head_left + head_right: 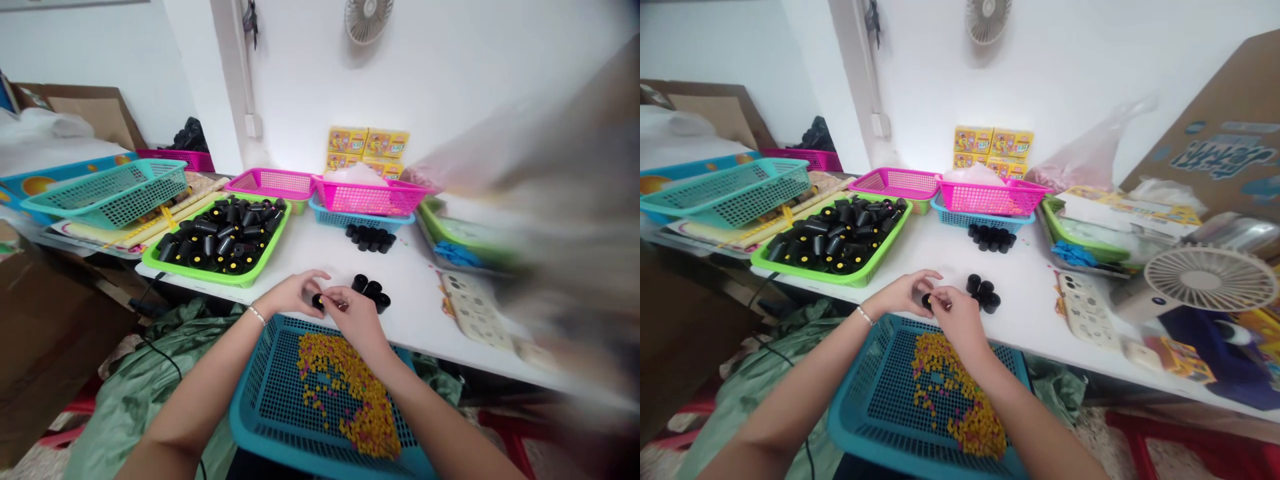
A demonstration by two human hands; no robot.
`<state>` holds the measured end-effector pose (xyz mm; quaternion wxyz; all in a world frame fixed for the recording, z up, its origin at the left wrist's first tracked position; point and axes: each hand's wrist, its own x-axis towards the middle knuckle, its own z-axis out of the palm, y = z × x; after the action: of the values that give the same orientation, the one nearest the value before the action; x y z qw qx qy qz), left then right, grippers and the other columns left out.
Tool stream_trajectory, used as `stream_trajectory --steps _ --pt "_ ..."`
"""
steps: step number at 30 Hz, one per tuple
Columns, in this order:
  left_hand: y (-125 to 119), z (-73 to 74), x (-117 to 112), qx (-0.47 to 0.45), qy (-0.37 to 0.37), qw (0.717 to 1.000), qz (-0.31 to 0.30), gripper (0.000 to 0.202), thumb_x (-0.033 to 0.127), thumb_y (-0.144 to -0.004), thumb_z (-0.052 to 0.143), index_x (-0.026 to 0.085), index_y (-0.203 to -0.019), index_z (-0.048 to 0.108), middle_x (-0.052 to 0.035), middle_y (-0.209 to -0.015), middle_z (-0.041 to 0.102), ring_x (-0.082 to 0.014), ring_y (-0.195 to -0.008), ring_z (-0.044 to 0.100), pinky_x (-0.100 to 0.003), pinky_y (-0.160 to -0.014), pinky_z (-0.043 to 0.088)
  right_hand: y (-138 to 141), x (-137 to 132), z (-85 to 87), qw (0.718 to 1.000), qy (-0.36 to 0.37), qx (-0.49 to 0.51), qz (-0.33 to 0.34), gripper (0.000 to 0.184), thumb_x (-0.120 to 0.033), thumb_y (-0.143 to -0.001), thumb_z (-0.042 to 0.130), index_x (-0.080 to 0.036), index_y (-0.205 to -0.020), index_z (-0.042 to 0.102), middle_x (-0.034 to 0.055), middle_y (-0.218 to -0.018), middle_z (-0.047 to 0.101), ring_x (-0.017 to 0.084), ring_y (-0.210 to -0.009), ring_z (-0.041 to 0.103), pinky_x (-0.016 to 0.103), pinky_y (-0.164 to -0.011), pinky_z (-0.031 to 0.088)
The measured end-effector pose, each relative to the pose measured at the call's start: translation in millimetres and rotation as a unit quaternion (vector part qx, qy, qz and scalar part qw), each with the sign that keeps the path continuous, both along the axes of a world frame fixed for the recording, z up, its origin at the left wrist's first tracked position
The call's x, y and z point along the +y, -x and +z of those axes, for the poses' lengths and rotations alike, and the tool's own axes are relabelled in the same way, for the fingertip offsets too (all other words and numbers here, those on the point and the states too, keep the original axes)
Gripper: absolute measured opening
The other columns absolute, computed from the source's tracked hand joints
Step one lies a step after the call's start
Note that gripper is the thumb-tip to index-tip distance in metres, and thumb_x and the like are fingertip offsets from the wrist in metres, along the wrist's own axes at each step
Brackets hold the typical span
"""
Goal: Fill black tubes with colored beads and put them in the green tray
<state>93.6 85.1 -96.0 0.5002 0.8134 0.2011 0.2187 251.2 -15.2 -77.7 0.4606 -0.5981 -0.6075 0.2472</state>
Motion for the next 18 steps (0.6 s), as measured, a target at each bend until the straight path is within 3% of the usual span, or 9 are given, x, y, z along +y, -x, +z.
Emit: stream_trajectory --steps 13,16,18 --pt "0.4 2.5 -1.2 -0.019 0.008 1.0 -0.017 0.075 0.021 -0.06 0.08 0.019 -0.125 0.044 -0.008 -0.098 0.07 -0.0201 -0.092 0.065 -0.033 -0.086 0.047 3.5 8.0 2.6 0.999 0.03 0.016 -0.022 0.014 -0.026 -0.074 0.063 -0.019 -0.084 0.071 0.0038 -0.077 0.072 0.019 -0.067 0.066 0.034 -0.067 0.054" --pt "0.9 1.1 -0.7 -0.02 0.01 1.0 -0.021 0.078 0.022 -0.06 0.08 0.019 -0.128 0.042 -0.0081 -0.095 0.07 -0.0203 -0.092 0.066 -0.033 -0.087 0.046 5.6 7.0 4.4 0.991 0.095 0.098 -0.009 0.023 -0.029 -0.075 0.064 -0.017 -0.094 0.07 0.0003 -0.058 0.066 0.014 -0.045 0.055 0.029 -0.049 0.048" --pt "1.1 -0.6 -0.1 -0.015 0.013 1.0 -0.016 0.083 0.023 -0.06 0.081 0.02 -0.131 0.039 -0.0077 -0.093 0.07 -0.0204 -0.091 0.066 -0.034 -0.087 0.046 8.4 7.2 5.6 0.967 0.156 0.2 0.009 0.03 -0.03 -0.076 0.064 -0.014 -0.101 0.068 -0.002 -0.049 0.061 0.011 -0.038 0.049 0.026 -0.042 0.045"
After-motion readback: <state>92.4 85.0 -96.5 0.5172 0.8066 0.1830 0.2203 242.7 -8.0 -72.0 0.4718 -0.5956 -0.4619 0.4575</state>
